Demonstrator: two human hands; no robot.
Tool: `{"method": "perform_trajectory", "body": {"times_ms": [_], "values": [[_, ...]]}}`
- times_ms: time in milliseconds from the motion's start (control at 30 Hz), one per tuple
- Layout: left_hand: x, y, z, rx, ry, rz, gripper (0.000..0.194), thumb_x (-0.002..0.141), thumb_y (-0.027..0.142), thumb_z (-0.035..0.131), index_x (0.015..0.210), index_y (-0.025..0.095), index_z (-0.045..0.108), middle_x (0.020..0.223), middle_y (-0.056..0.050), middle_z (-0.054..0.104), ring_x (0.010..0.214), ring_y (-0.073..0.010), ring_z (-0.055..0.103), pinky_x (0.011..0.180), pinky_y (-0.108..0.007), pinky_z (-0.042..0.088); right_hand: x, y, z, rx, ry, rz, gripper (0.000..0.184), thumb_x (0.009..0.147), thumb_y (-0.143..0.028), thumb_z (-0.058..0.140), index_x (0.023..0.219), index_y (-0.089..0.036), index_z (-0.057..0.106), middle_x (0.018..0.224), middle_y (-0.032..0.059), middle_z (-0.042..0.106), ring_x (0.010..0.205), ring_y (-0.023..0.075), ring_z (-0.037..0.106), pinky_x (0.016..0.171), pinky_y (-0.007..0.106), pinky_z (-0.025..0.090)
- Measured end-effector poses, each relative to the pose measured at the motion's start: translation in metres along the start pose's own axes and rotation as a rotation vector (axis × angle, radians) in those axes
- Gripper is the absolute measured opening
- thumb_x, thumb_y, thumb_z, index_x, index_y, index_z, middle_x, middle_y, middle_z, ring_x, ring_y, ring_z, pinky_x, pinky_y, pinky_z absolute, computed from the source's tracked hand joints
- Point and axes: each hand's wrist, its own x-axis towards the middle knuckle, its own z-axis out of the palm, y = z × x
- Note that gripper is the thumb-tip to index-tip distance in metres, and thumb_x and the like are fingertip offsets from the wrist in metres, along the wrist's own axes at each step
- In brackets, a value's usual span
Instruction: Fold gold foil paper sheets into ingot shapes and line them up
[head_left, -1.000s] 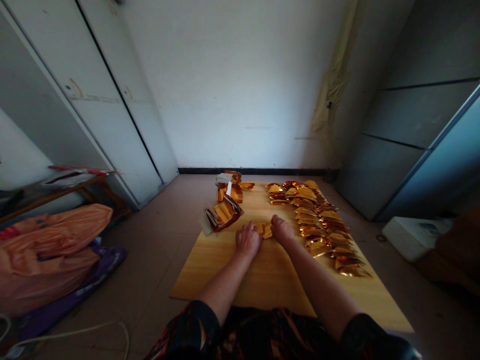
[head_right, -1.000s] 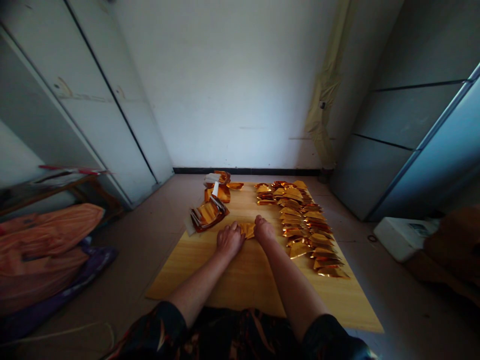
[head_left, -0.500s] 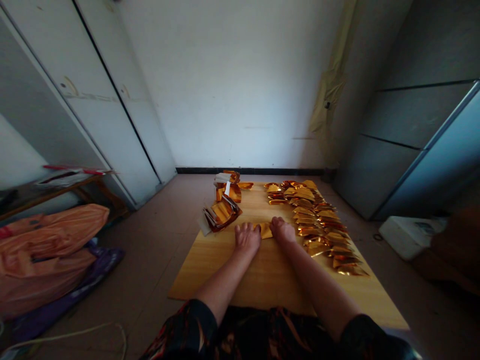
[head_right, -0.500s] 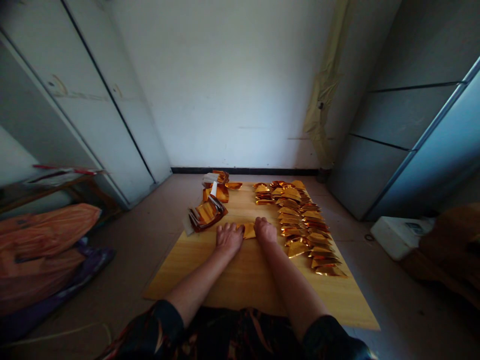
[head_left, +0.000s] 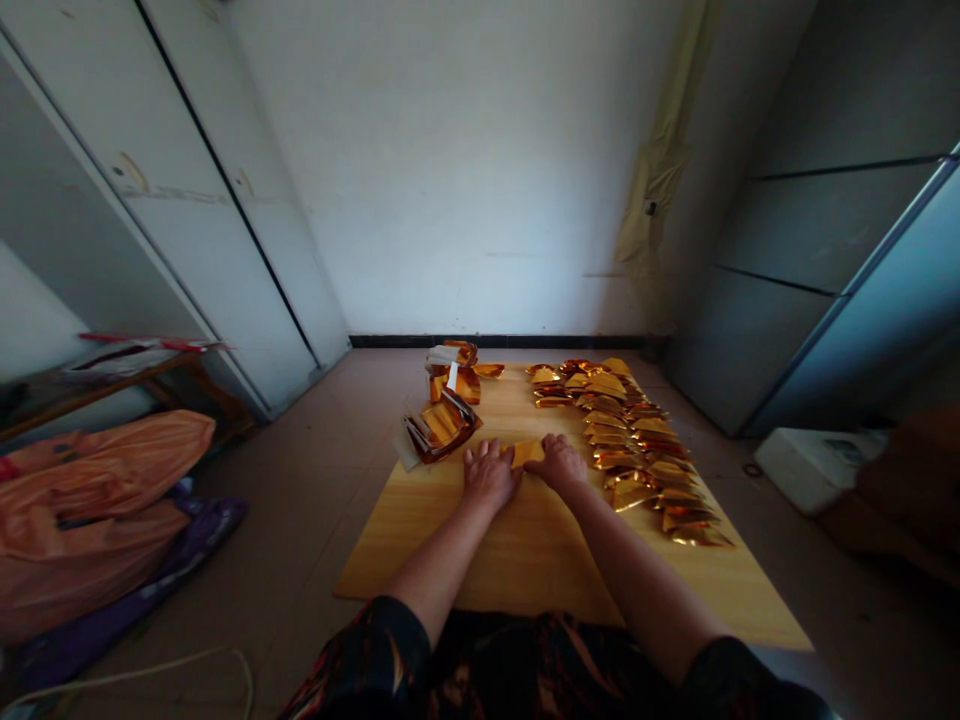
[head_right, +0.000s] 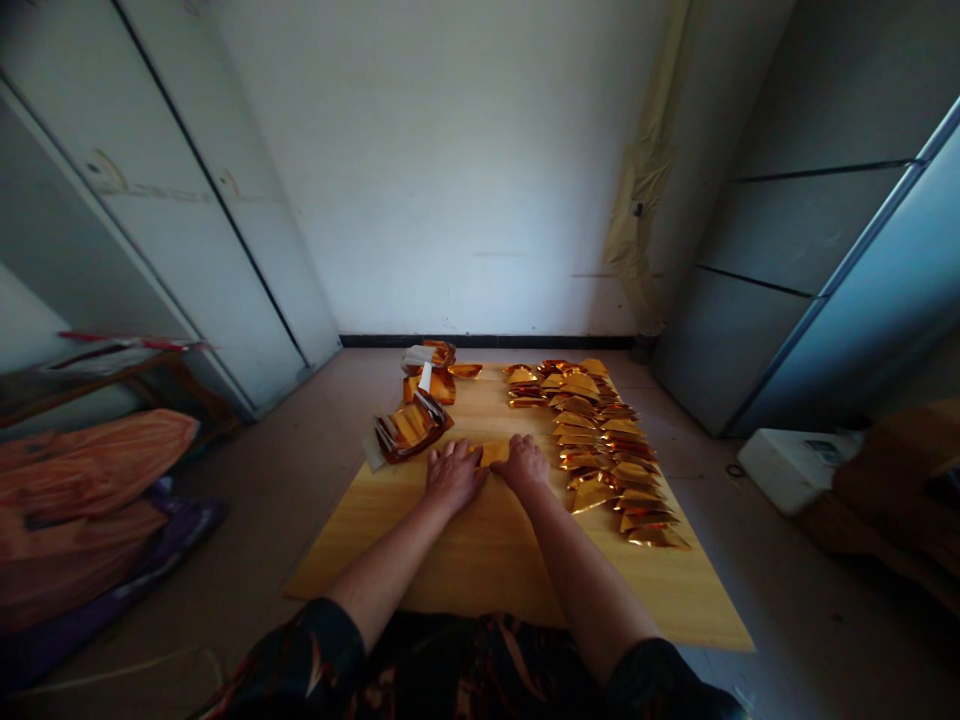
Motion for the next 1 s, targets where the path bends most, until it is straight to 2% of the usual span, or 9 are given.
{"method": "perform_trajectory", "body": {"times_ms": [167, 333, 500, 633, 800, 933, 1000], "values": [[-0.001, -0.002, 0.001, -0.015, 0.012, -0.016, 0.038, 0.086, 0.046, 0.048, 0.120, 0.032, 0.057, 0.136, -0.007, 0.046, 0.122, -0.0297, 0.036, 0.097, -0.050, 0.030, 0.006, 0.010, 0.000, 0.042, -0.018, -0.019, 0.038, 0.069, -0.034, 0.069, 0.102, -0.017, 0.059, 0.108, 0.0088, 0.059, 0.091, 0.0188, 0.060, 0.071, 0.025, 0.042], [0.000, -0.007, -0.001, -0.020, -0.058, -0.020, 0.043, 0.086, 0.050, 0.045, 0.125, 0.035, 0.052, 0.139, -0.006, 0.041, 0.127, -0.0308, 0.030, 0.097, -0.052, 0.030, 0.013, 0.023, 0.002, 0.082, -0.013, -0.050, 0.029, 0.069, -0.023, 0.067, 0.097, -0.016, 0.065, 0.101, 0.0089, 0.063, 0.086, 0.0173, 0.060, 0.070, 0.023, 0.040], [0.002, -0.016, -0.001, -0.015, -0.104, 0.005, 0.043, 0.088, 0.042, 0.040, 0.130, 0.038, 0.047, 0.143, -0.006, 0.038, 0.130, -0.0309, 0.029, 0.098, -0.055, 0.030, 0.019, 0.030, 0.006, 0.124, 0.004, -0.089, 0.023, 0.074, -0.013, 0.058, 0.094, -0.016, 0.068, 0.096, 0.0084, 0.067, 0.083, 0.0157, 0.061, 0.068, 0.021, 0.040], [0.004, -0.021, 0.001, -0.016, -0.147, 0.021, 0.045, 0.088, 0.036, 0.038, 0.133, 0.042, 0.043, 0.147, -0.003, 0.034, 0.132, -0.0303, 0.029, 0.099, -0.056, 0.029, 0.021, 0.035, 0.010, 0.132, 0.055, -0.124, 0.021, 0.079, -0.016, 0.053, 0.093, -0.016, 0.069, 0.093, 0.0090, 0.068, 0.081, 0.0161, 0.062, 0.069, 0.022, 0.041], [0.007, -0.026, 0.004, -0.009, -0.157, 0.043, 0.047, 0.088, 0.035, 0.038, 0.134, 0.043, 0.042, 0.148, -0.001, 0.033, 0.132, -0.0302, 0.029, 0.101, -0.057, 0.028, 0.015, 0.042, 0.017, 0.284, 0.252, -0.285, 0.028, 0.076, -0.015, 0.054, 0.102, -0.017, 0.066, 0.101, 0.0076, 0.064, 0.084, 0.0156, 0.060, 0.074, 0.023, 0.044], [0.007, -0.029, 0.005, -0.008, -0.180, 0.072, 0.047, 0.089, 0.036, 0.037, 0.135, 0.042, 0.041, 0.150, -0.002, 0.031, 0.133, -0.0306, 0.028, 0.101, -0.058, 0.028, 0.009, 0.035, 0.023, 0.341, 0.212, -0.455, 0.027, 0.073, -0.020, 0.061, 0.100, -0.019, 0.066, 0.099, 0.0058, 0.062, 0.078, 0.0144, 0.057, 0.075, 0.026, 0.046], [0.007, -0.030, 0.004, -0.001, -0.191, 0.068, 0.047, 0.089, 0.037, 0.036, 0.135, 0.042, 0.040, 0.151, -0.003, 0.029, 0.134, -0.0305, 0.028, 0.101, -0.059, 0.028, 0.006, 0.028, 0.025, 0.281, 0.183, -0.442, 0.022, 0.071, -0.023, 0.065, 0.092, -0.018, 0.068, 0.094, 0.0063, 0.062, 0.083, 0.0163, 0.057, 0.077, 0.026, 0.045]]}}
